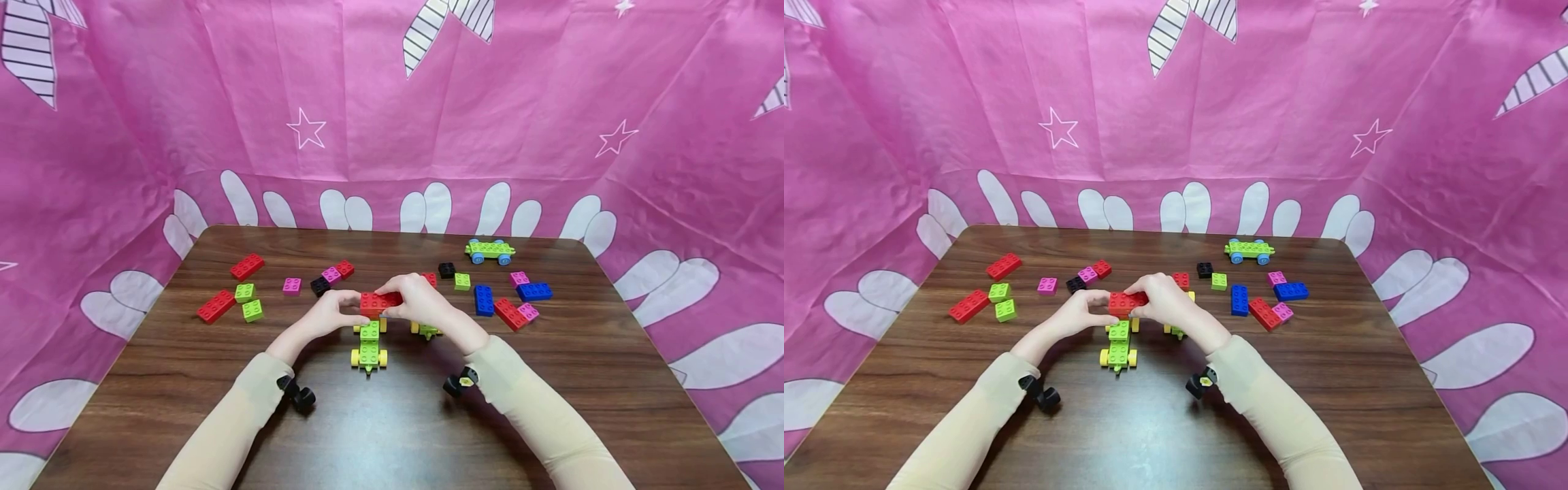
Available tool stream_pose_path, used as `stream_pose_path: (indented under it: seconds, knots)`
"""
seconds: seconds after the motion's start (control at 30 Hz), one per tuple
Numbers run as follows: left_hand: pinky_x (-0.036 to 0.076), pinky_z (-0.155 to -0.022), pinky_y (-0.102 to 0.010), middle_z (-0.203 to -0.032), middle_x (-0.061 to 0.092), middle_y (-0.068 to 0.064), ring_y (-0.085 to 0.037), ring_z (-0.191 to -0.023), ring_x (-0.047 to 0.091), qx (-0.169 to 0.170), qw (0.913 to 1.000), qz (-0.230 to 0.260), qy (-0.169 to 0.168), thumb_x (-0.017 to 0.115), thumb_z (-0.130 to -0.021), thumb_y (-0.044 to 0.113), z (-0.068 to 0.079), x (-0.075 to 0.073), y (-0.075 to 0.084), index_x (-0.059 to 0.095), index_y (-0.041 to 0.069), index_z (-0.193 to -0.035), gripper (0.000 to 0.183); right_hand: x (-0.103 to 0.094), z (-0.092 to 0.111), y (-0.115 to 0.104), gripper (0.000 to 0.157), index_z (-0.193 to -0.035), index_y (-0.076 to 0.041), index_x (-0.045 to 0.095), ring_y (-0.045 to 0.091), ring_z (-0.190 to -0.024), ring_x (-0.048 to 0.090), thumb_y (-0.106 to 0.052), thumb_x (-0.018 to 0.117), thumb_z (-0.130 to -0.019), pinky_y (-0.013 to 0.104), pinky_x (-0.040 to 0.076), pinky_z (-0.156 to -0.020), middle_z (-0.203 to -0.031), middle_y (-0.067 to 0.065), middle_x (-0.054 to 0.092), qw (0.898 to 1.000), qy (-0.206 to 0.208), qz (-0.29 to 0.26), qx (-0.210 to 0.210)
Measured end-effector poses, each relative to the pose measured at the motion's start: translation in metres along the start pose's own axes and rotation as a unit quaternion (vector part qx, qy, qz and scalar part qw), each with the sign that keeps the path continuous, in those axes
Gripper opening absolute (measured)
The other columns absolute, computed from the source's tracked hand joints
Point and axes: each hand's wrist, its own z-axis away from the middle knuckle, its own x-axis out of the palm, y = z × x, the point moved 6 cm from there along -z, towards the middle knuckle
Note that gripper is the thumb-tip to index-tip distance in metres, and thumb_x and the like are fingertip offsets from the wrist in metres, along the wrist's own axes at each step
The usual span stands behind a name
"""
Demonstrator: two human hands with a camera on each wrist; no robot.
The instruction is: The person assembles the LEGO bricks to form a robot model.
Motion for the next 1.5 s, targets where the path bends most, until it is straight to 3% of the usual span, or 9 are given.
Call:
stream_pose_path:
  seconds: [0.53,0.97,1.3,1.5]
  knots:
    - [0.05,-0.095,-0.042,-0.113,0.069,-0.01,-0.024,-0.108,0.064,0.018,0.9996,-0.02,-0.009,0.075,-0.085,0.021,0.001,-0.001,0.006,0.065,0.005,-0.116,0.037,0.002,0.001,0.002,0.033,-0.109,-0.008,0.073,0.014,-0.088,0.063,-0.017,0.08,-0.079,0.03,0.053,-0.076,-0.102,0.004,0.072,1.0,0.0,-0.002,0.018]
    - [0.048,-0.099,-0.042,-0.122,0.065,-0.011,-0.028,-0.117,0.06,0.024,0.9987,0.021,-0.04,0.084,-0.075,0.019,0.007,0.002,0.01,0.059,0.005,-0.125,0.058,0.001,0.001,0.003,0.033,-0.108,-0.009,0.073,0.013,-0.085,0.061,-0.015,0.081,-0.077,0.029,0.052,-0.077,-0.102,0.003,0.072,0.999,-0.005,-0.033,0.025]
    - [0.047,-0.1,-0.043,-0.118,0.067,-0.008,-0.026,-0.115,0.061,0.005,0.9996,-0.016,-0.024,0.088,-0.069,0.024,0.005,0.002,0.005,0.06,0.004,-0.123,0.063,0.001,-0.001,0.003,0.033,-0.108,-0.008,0.071,0.013,-0.085,0.06,-0.022,0.079,-0.079,0.026,0.052,-0.075,-0.101,0.003,0.072,0.999,-0.003,-0.03,0.013]
    - [0.047,-0.099,-0.043,-0.118,0.067,-0.007,-0.025,-0.115,0.061,0.012,0.9996,-0.007,-0.024,0.087,-0.07,0.024,0.005,0.003,0.005,0.061,0.006,-0.122,0.061,0.003,-0.008,-0.001,0.029,-0.11,-0.007,0.072,0.013,-0.087,0.062,-0.021,0.074,-0.084,0.025,0.052,-0.075,-0.102,0.004,0.072,0.999,-0.003,-0.048,-0.013]
